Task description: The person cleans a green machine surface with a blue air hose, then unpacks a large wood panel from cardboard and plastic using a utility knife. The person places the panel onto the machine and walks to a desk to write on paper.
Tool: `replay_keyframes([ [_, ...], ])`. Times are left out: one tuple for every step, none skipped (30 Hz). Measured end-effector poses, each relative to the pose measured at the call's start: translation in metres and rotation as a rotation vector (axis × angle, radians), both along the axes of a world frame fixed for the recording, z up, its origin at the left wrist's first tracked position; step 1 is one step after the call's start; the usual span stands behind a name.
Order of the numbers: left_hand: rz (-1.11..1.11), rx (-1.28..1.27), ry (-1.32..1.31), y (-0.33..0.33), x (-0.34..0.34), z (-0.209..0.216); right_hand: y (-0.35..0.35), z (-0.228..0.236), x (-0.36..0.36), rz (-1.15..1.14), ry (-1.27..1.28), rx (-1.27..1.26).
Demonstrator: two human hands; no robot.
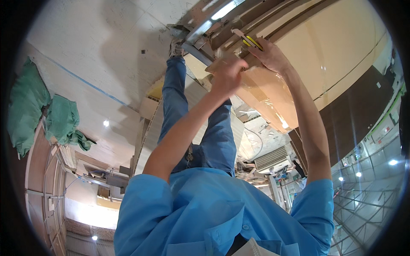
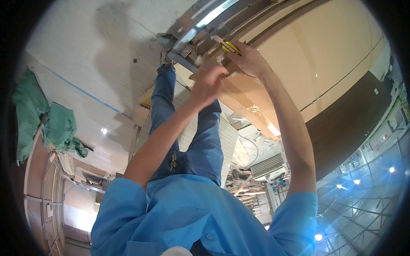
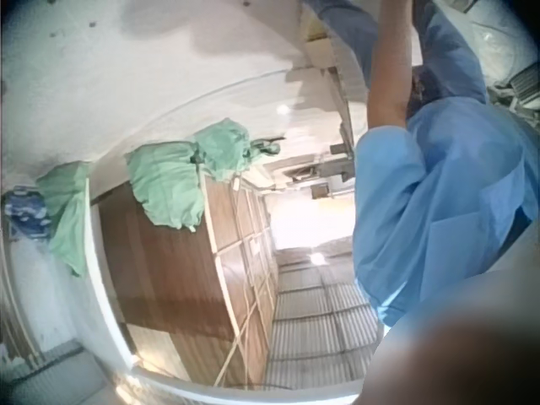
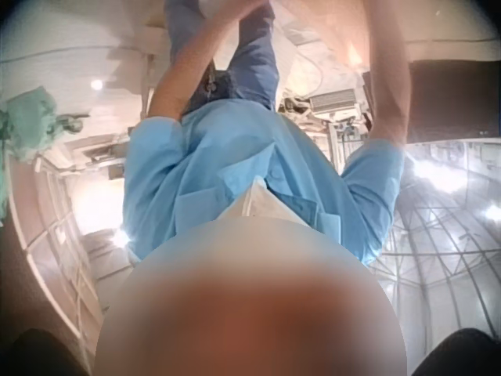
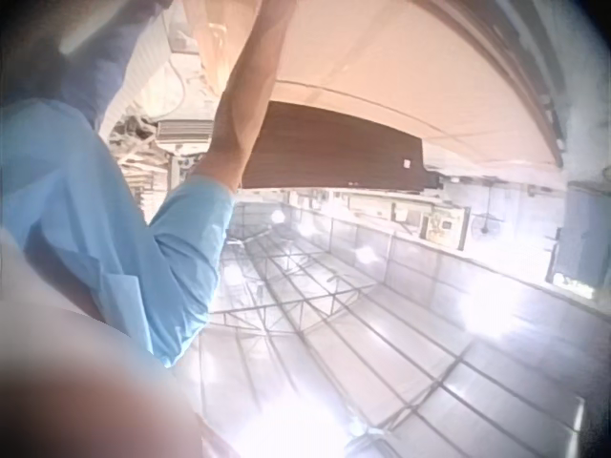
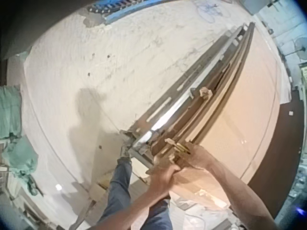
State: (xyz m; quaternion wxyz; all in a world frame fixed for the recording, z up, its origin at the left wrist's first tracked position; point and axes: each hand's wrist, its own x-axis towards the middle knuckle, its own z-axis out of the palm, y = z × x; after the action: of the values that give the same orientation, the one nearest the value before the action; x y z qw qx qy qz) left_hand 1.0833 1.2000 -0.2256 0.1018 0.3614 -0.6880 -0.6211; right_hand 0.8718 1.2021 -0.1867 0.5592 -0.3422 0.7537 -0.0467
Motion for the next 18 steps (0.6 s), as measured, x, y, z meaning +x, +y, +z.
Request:
replay_keyframes([
  [0.133,0.033,-0.081,-0.006,0.003,-0.014,0.002,-0.001,0.003,-0.065,-0.043,0.082],
  [0.290,0.032,-0.108,-0.014,0.006,-0.030,0.004,-0.001,0.007,-0.150,-0.091,0.141],
  [0.180,0.070,-0.201,-0.021,0.010,-0.045,0.007,-0.001,0.010,-0.224,-0.133,0.220],
  [0.078,0.091,-0.261,-0.028,0.014,-0.055,0.011,0.000,0.013,-0.248,-0.170,0.200],
  [-0.053,0.147,-0.368,-0.032,0.017,-0.063,0.013,0.000,0.015,-0.262,-0.198,0.199],
  [-0.077,0.135,-0.328,-0.036,0.018,-0.067,0.014,0.000,0.017,-0.270,-0.216,0.229],
  [-0.129,0.156,-0.331,-0.039,0.017,-0.068,0.014,0.000,0.018,-0.298,-0.250,0.201],
  [-0.199,0.195,-0.328,-0.041,0.015,-0.067,0.013,-0.001,0.018,-0.336,-0.302,0.211],
  [-0.213,0.091,-0.225,-0.042,0.011,-0.062,0.012,0.000,0.018,-0.385,-0.322,0.221],
  [-0.238,0.007,-0.122,-0.042,0.008,-0.056,0.010,-0.001,0.018,-0.427,-0.350,0.235],
  [-0.247,-0.090,-0.060,-0.040,0.004,-0.048,0.009,0.000,0.017,-0.457,-0.392,0.246],
  [-0.274,-0.068,-0.084,-0.038,0.001,-0.041,0.008,0.000,0.017,-0.479,-0.438,0.253],
  [-0.286,-0.057,-0.147,-0.036,-0.002,-0.035,0.007,0.000,0.016,-0.501,-0.484,0.260],
  [-0.351,-0.030,-0.211,-0.033,-0.004,-0.030,0.007,0.001,0.015,-0.542,-0.468,0.226],
  [-0.345,-0.055,-0.191,-0.031,-0.004,-0.027,0.008,0.001,0.015,-0.586,-0.449,0.194],
  [-0.392,-0.074,-0.166,-0.030,-0.004,-0.026,0.009,0.002,0.015,-0.629,-0.418,0.193],
  [-0.443,-0.095,-0.137,-0.029,-0.003,-0.025,0.011,0.004,0.015,-0.693,-0.409,0.118],
  [-0.481,-0.151,-0.108,-0.029,-0.003,-0.025,0.013,0.007,0.014,-0.760,-0.389,0.080],
])
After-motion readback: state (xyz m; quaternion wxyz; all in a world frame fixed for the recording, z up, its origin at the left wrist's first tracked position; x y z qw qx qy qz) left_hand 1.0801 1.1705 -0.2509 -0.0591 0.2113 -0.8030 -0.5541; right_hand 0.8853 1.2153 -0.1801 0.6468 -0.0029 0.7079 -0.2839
